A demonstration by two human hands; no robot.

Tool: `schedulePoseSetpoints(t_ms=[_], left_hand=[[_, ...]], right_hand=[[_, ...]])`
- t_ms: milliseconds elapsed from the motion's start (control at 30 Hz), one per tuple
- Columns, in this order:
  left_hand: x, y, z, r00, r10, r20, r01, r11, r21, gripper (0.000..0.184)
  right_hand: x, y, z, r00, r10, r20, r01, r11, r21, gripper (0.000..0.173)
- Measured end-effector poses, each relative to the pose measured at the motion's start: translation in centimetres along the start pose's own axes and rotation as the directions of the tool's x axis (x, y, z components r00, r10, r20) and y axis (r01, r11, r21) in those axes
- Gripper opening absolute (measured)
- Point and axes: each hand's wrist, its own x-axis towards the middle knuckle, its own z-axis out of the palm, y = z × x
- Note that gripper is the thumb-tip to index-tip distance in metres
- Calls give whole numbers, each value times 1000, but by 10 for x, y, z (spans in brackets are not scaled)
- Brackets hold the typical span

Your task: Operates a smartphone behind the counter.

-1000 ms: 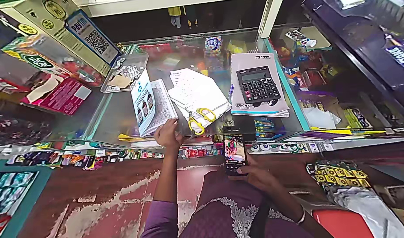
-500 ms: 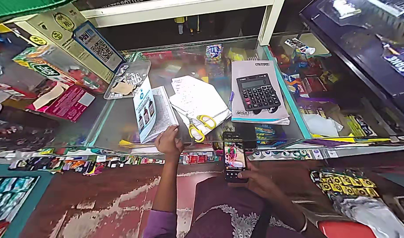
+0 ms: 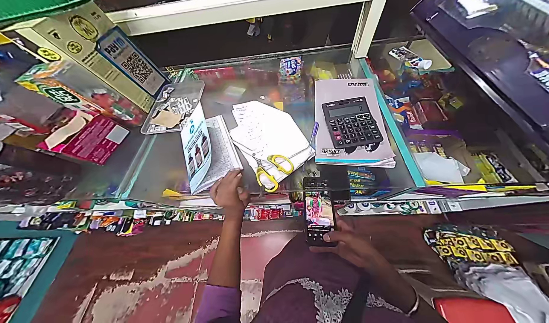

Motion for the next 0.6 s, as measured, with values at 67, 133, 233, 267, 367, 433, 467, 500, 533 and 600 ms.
schedulePoseSetpoints(t_ms=[67,133,233,267,367,433,467,500,533,600], left_hand=[[0,0,0,1000,1,-7,-1,1000,-1,48],[1,1,0,1000,0,-2,0,1000,4,50],[2,2,0,1000,-7,5,7,1000,1,50],[2,3,0,1000,-10,3,10,1000,2,49],[3,4,-1,1000,-11,-13,11,1000,9,49],[5,3,-1,1000,-10,-17,10,1000,19,50],[4,3,-1,1000,-13,-6,13,1000,16,49],[3,5,1,1000,-21,10,21,1000,9,50],[1,8,1,999,-35,25,35,999,5,49],[3,10,-3,995,-92,42,92,996,6,42]], right_hand=[[-1,1,0,1000,-6,0,6,1000,-18,92],[-2,1,1,1000,-5,4,5,1000,-23,92],[-6,2,2,1000,7,-9,-7,1000,-7,88],[-6,2,1,1000,7,-6,-7,1000,1,86],[-5,3,1,998,-3,-63,6,999,40,65],[-4,1,5,990,-17,-140,21,999,27,44],[-5,1,5,985,-28,-171,31,999,17,37],[-6,1,4,981,-44,-187,45,999,5,36],[-6,1,3,979,-59,-193,58,998,-15,39],[-3,2,9,972,-94,-214,82,995,-63,44]])
